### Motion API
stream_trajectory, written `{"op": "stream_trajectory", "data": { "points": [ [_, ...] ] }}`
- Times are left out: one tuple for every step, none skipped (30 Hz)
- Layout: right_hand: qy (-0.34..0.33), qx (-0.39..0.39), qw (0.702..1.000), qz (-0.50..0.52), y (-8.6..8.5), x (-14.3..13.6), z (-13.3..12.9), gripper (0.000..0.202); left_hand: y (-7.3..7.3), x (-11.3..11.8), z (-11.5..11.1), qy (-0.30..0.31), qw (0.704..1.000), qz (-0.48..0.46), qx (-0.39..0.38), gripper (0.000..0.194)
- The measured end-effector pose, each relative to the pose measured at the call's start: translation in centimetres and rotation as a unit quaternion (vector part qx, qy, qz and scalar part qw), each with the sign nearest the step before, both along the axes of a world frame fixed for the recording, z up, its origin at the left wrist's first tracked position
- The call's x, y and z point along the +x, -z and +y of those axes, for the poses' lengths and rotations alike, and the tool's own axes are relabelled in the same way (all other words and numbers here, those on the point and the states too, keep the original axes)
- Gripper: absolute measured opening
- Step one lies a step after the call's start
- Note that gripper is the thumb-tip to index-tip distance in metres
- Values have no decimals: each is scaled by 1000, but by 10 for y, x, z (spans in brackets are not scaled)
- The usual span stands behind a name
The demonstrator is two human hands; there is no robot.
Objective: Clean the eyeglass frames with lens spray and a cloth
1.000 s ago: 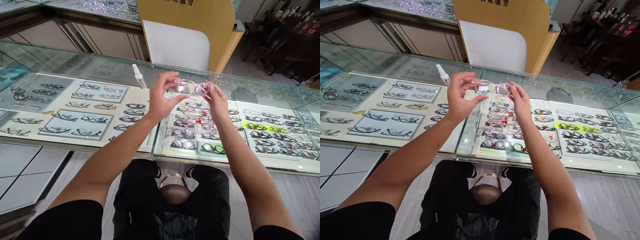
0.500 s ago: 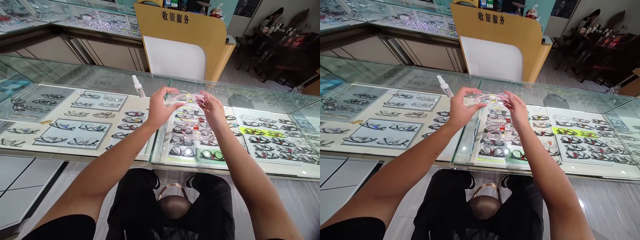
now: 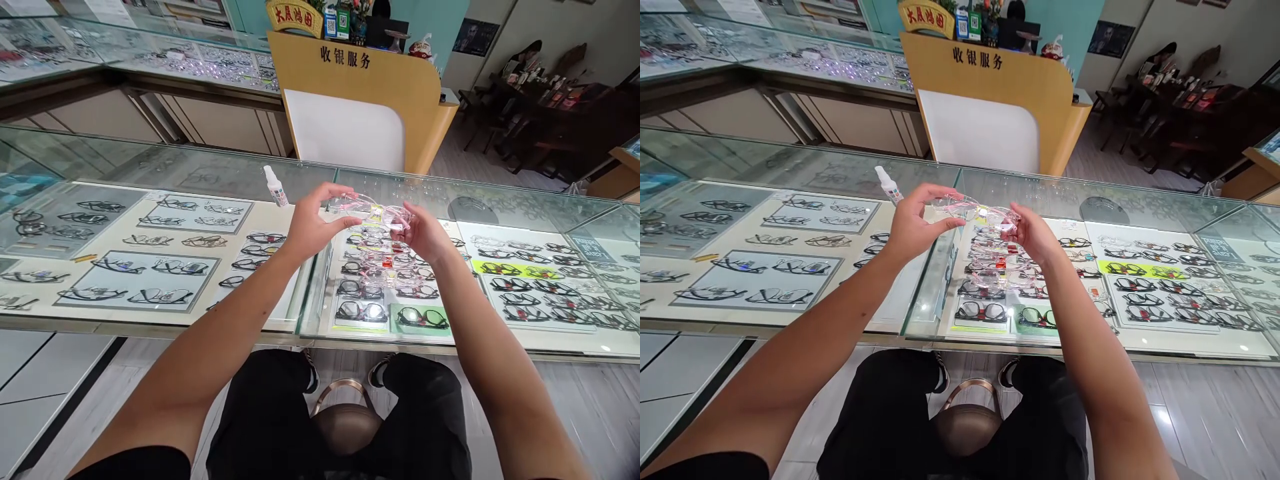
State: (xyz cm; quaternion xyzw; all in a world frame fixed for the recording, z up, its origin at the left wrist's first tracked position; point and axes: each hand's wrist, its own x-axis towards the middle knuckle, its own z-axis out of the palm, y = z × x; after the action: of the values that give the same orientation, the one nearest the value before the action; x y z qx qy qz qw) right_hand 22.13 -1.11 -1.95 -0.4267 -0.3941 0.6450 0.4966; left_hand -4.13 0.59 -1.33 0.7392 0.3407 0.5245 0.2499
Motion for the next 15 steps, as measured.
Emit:
{"op": "stream_trajectory", "data": {
  "points": [
    [-5, 4, 1000, -6, 1, 1, 0, 41, -1, 0, -1, -3, 1000, 7, -2, 51],
    [-11, 15, 1000, -11, 3, 1, 0, 41, -2, 0, -2, -6, 1000, 13, -4, 51],
    [-19, 30, 999, -16, 3, 2, 0, 40, -2, 0, -3, -7, 1000, 17, -5, 51],
    [-28, 45, 998, -19, 3, 3, -1, 39, -2, 0, -3, -8, 1000, 20, -5, 52],
    [-34, 55, 998, -22, 3, 3, -1, 38, -2, 0, -3, -7, 1000, 21, -5, 52],
    [-37, 60, 997, -25, 2, 4, -1, 37, -1, 0, -2, -7, 1000, 21, -5, 52],
    [-37, 61, 997, -27, 0, 6, -2, 37, -1, 0, -2, -6, 1000, 21, -4, 52],
    [-36, 60, 997, -27, -1, 7, -2, 38, -1, 0, -2, -5, 1000, 21, -4, 52],
    [-34, 62, 997, -27, -3, 8, -3, 40, -1, -1, -1, -5, 1000, 20, -4, 51],
    [-34, 63, 997, -27, -4, 9, -3, 42, -1, -1, -1, -4, 1000, 20, -4, 51],
    [-35, 65, 997, -28, -5, 11, -4, 44, -1, -1, -1, -5, 1000, 21, -4, 50],
    [-36, 68, 997, -31, -6, 13, -4, 46, -1, -2, -1, -6, 1000, 22, -4, 50],
    [-38, 71, 996, -36, -6, 15, -4, 47, -2, -2, -1, -9, 1000, 24, -4, 50],
    [-41, 74, 996, -41, -7, 17, -4, 47, -3, -3, 0, -11, 1000, 27, -6, 50],
    [-46, 77, 995, -47, -8, 19, -4, 48, -3, -3, 0, -14, 999, 29, -8, 50]
  ]
}}
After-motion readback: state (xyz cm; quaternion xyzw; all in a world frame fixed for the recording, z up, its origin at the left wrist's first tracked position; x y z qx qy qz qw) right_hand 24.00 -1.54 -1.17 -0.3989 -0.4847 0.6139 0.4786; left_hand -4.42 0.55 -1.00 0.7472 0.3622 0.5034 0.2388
